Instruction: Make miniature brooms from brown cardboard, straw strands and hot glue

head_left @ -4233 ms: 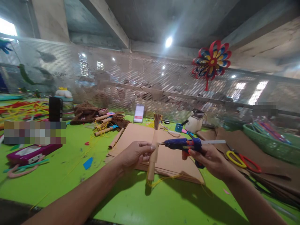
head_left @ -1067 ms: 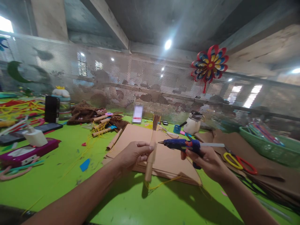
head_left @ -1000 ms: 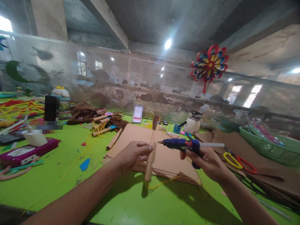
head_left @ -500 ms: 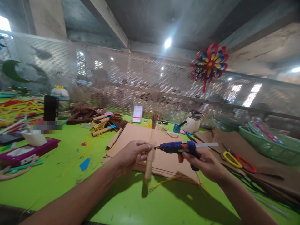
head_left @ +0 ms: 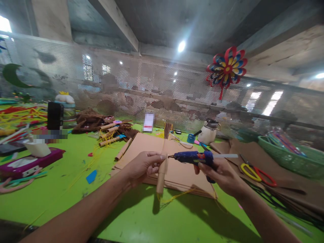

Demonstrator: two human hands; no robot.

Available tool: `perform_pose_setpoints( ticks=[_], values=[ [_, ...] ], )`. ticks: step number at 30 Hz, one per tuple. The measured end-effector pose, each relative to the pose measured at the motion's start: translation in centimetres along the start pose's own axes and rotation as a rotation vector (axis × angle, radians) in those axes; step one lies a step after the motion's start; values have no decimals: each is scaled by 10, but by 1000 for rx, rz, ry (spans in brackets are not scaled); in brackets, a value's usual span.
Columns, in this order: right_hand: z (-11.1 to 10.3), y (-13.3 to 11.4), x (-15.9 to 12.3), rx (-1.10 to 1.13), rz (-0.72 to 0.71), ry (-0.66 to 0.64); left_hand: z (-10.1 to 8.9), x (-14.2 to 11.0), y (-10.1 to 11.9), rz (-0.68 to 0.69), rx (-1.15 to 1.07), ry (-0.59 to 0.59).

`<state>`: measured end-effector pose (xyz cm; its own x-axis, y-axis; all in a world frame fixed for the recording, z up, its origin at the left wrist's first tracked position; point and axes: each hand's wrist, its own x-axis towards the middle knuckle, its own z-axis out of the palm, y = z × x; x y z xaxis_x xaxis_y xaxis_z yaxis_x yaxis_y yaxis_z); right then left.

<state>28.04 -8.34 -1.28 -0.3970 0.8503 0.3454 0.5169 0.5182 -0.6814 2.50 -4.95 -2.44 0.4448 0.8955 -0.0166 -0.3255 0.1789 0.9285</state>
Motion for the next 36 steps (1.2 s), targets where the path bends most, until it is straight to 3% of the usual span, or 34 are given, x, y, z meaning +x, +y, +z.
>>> perform_pose_setpoints(
  ticks=[8,17,27,36],
  values=[
    [-1,-5,-3,-18,17,-56,1,0,2,-9,26,53],
    [-1,-4,-2,-43,-17,-20,-3,3,-2,-8,10,13],
    [-1,-8,-4,-14,-18,-88,-7,6,-3,-7,30,9],
    [3,-1,1,-23,-32,39,-4,4,-4,-29,25,20]
  ],
)
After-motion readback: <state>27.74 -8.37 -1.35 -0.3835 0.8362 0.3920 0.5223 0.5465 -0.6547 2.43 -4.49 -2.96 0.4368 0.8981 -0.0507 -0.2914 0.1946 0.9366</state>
